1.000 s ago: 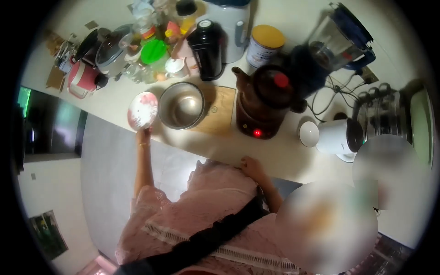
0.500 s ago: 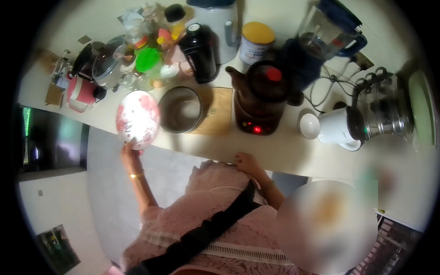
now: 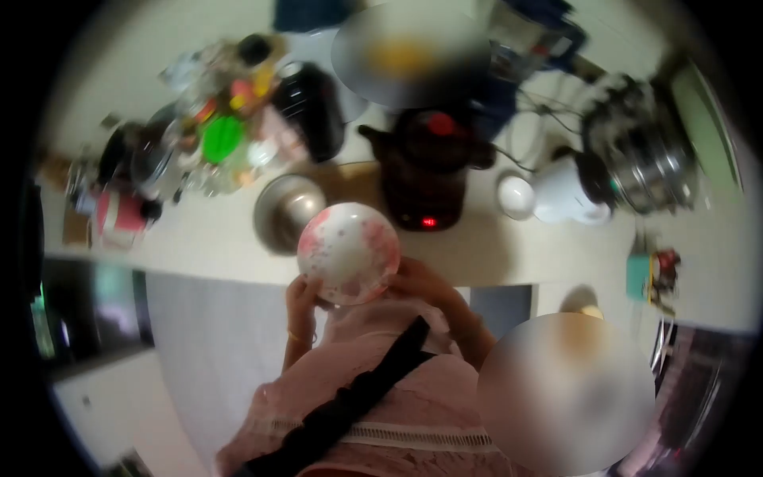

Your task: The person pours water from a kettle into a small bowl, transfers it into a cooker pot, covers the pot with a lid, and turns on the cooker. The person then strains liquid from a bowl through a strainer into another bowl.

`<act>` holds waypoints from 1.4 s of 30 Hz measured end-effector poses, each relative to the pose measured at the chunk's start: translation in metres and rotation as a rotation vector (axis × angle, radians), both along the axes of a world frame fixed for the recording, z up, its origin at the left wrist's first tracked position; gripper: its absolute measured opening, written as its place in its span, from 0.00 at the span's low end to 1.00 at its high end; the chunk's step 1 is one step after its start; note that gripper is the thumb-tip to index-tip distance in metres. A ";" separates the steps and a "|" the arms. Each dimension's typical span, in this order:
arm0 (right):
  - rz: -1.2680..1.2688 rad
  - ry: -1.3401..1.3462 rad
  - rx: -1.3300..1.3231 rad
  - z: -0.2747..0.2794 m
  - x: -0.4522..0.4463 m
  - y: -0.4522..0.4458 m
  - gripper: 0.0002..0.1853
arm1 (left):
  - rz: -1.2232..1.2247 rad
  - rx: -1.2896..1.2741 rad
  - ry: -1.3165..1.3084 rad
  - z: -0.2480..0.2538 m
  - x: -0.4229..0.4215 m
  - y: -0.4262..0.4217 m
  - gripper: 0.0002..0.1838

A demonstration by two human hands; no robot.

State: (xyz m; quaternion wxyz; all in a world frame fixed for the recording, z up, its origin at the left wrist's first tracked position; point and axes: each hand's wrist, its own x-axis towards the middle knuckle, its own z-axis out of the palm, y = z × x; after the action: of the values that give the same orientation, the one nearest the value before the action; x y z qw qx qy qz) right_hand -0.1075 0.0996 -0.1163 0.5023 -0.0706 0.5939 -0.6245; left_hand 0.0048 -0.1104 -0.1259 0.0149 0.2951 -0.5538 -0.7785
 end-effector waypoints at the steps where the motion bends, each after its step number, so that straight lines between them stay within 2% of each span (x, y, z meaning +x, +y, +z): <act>1: -0.074 0.015 0.015 -0.002 0.005 0.003 0.22 | -0.022 -0.026 0.000 -0.003 -0.002 0.004 0.09; 4: -0.315 0.118 -0.011 -0.024 0.023 0.019 0.19 | -0.132 -0.074 -0.021 -0.012 -0.011 0.012 0.10; 9: -0.403 0.123 0.040 -0.034 0.042 0.043 0.16 | -0.315 -0.076 -0.046 -0.017 -0.030 0.027 0.11; 15: -0.633 0.046 -0.022 -0.032 0.061 0.076 0.15 | -0.456 -0.064 -0.101 -0.014 -0.039 0.058 0.17; 24: -0.680 0.235 -0.001 -0.041 0.087 0.166 0.14 | -0.585 -0.133 -0.132 -0.027 -0.035 0.157 0.17; 28: -0.681 0.128 0.018 -0.035 0.102 0.214 0.15 | -0.642 -0.092 -0.148 -0.041 -0.041 0.200 0.15; 33: -0.895 0.075 -0.019 -0.026 0.133 0.260 0.19 | -0.675 -0.005 -0.164 -0.078 -0.062 0.258 0.16; 36: -1.000 0.022 0.071 -0.052 0.159 0.285 0.18 | -0.734 -0.096 -0.087 -0.101 -0.081 0.288 0.15; 37: -1.022 0.031 0.080 -0.052 0.166 0.293 0.18 | -0.650 0.054 -0.125 -0.102 -0.088 0.302 0.14; 40: -1.077 0.012 0.056 -0.057 0.187 0.307 0.17 | -0.641 0.132 -0.194 -0.101 -0.105 0.327 0.15; 42: -1.264 -0.051 0.009 -0.070 0.200 0.312 0.16 | -0.720 0.038 -0.175 -0.104 -0.120 0.338 0.16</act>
State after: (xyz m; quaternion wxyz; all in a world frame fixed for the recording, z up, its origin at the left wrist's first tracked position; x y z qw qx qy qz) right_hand 0.0924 0.4119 -0.1865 0.0507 0.3107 0.5115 -0.7995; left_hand -0.1148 0.2274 -0.2304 -0.3130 0.1473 -0.6067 -0.7158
